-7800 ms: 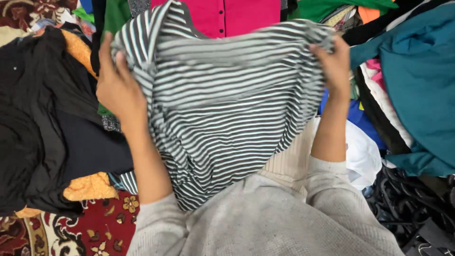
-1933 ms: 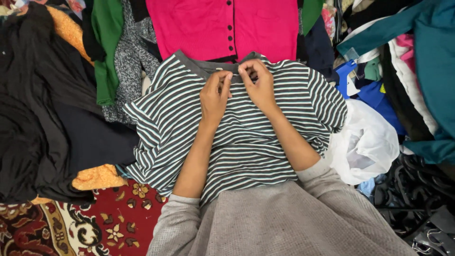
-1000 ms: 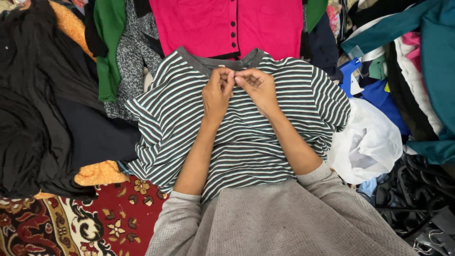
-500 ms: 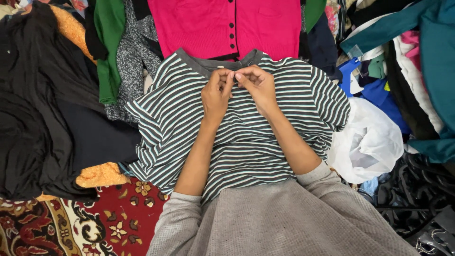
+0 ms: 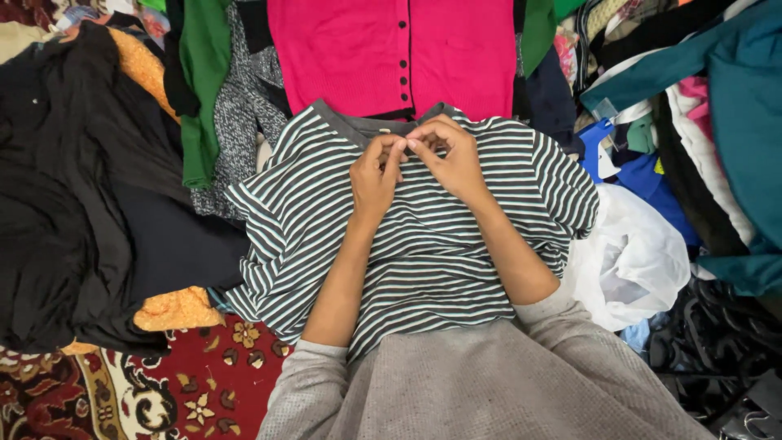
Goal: The person sits on a patterned rug and uses a blue handheld stapler to attach tags to the collars of various garments. They handle a pink cardigan, a striped shirt, a black t-shirt, and a dark blue shirt, placing each tagged item into a growing pile.
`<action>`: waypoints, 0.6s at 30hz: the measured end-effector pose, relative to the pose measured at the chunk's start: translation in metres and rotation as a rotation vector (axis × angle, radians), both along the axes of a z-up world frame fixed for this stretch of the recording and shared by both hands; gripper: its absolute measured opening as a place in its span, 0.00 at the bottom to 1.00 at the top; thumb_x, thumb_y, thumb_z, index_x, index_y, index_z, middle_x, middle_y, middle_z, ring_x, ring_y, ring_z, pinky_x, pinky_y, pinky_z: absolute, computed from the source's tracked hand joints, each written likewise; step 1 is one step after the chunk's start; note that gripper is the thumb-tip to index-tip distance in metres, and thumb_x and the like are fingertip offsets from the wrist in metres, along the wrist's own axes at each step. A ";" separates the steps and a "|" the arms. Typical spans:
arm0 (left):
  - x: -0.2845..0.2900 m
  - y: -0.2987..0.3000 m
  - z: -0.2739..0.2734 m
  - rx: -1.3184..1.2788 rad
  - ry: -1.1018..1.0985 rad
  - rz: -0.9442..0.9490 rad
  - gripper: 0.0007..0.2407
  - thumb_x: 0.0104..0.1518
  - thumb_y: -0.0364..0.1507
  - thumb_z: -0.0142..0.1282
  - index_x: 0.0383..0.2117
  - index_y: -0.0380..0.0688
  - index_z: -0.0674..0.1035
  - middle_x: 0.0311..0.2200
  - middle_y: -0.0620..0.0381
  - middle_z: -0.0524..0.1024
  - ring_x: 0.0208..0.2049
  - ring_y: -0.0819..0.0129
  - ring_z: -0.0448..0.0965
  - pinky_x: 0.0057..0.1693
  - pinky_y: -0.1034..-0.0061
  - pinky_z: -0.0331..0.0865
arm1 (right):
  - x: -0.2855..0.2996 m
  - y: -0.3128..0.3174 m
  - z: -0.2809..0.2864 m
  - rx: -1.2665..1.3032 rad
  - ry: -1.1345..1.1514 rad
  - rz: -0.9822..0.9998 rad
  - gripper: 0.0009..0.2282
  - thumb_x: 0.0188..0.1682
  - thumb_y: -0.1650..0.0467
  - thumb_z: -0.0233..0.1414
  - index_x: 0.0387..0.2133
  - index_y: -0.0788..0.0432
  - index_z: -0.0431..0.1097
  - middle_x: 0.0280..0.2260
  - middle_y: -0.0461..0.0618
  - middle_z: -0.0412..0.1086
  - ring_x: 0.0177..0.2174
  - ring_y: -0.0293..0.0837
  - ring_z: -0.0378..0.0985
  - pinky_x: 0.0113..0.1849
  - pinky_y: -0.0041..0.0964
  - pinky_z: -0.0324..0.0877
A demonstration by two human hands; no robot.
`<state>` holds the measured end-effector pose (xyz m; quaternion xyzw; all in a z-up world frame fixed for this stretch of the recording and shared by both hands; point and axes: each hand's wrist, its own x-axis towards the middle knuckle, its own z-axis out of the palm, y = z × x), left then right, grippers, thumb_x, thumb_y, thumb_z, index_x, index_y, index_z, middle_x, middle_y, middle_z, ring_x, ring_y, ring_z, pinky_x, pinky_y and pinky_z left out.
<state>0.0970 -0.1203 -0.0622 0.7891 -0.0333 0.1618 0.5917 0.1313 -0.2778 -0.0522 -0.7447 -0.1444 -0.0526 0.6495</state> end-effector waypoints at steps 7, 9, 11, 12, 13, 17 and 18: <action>0.001 0.002 0.002 -0.103 -0.019 0.025 0.02 0.65 0.26 0.57 0.37 0.43 0.82 0.22 0.53 0.83 0.16 0.69 0.81 0.26 0.79 0.73 | 0.020 -0.002 0.001 -0.052 0.009 0.102 0.06 0.48 0.80 0.61 0.36 0.64 0.77 0.28 0.49 0.70 0.27 0.38 0.77 0.30 0.28 0.73; 0.001 0.003 -0.001 -0.279 -0.035 0.086 0.09 0.70 0.26 0.44 0.47 0.40 0.78 0.24 0.48 0.81 0.19 0.66 0.82 0.30 0.79 0.76 | 0.036 -0.005 -0.011 0.030 0.225 0.194 0.06 0.49 0.79 0.58 0.38 0.64 0.75 0.27 0.46 0.71 0.27 0.33 0.75 0.31 0.25 0.71; 0.003 0.008 -0.009 -0.392 -0.062 0.140 0.11 0.72 0.29 0.39 0.49 0.39 0.75 0.25 0.48 0.80 0.21 0.67 0.82 0.31 0.80 0.76 | 0.038 -0.002 0.023 -0.012 0.300 0.328 0.07 0.44 0.80 0.57 0.35 0.62 0.75 0.26 0.45 0.72 0.27 0.33 0.75 0.31 0.25 0.71; 0.005 0.010 -0.013 -0.504 -0.081 0.186 0.14 0.73 0.32 0.35 0.51 0.37 0.72 0.27 0.48 0.79 0.22 0.67 0.83 0.32 0.82 0.76 | 0.039 -0.001 0.041 -0.054 0.382 0.455 0.08 0.40 0.81 0.56 0.32 0.61 0.75 0.25 0.44 0.73 0.27 0.33 0.76 0.31 0.24 0.71; 0.008 0.015 -0.021 -0.506 -0.092 0.190 0.14 0.73 0.32 0.35 0.51 0.37 0.72 0.27 0.48 0.79 0.22 0.67 0.83 0.32 0.82 0.76 | 0.046 -0.001 0.050 -0.059 0.372 0.461 0.08 0.40 0.81 0.56 0.32 0.61 0.75 0.25 0.44 0.73 0.27 0.33 0.76 0.31 0.24 0.71; 0.018 0.026 -0.036 -0.714 -0.185 0.236 0.15 0.74 0.35 0.31 0.56 0.37 0.64 0.33 0.44 0.77 0.27 0.65 0.84 0.35 0.82 0.76 | 0.091 0.010 0.069 -0.408 0.454 1.162 0.09 0.38 0.77 0.63 0.33 0.59 0.79 0.27 0.51 0.80 0.29 0.39 0.82 0.32 0.35 0.77; 0.017 0.025 -0.036 -0.721 -0.168 0.228 0.15 0.74 0.35 0.31 0.55 0.37 0.64 0.33 0.45 0.77 0.28 0.65 0.83 0.36 0.83 0.75 | 0.106 0.015 0.069 -0.432 0.494 1.311 0.12 0.36 0.75 0.68 0.34 0.59 0.80 0.30 0.53 0.81 0.31 0.41 0.83 0.35 0.38 0.78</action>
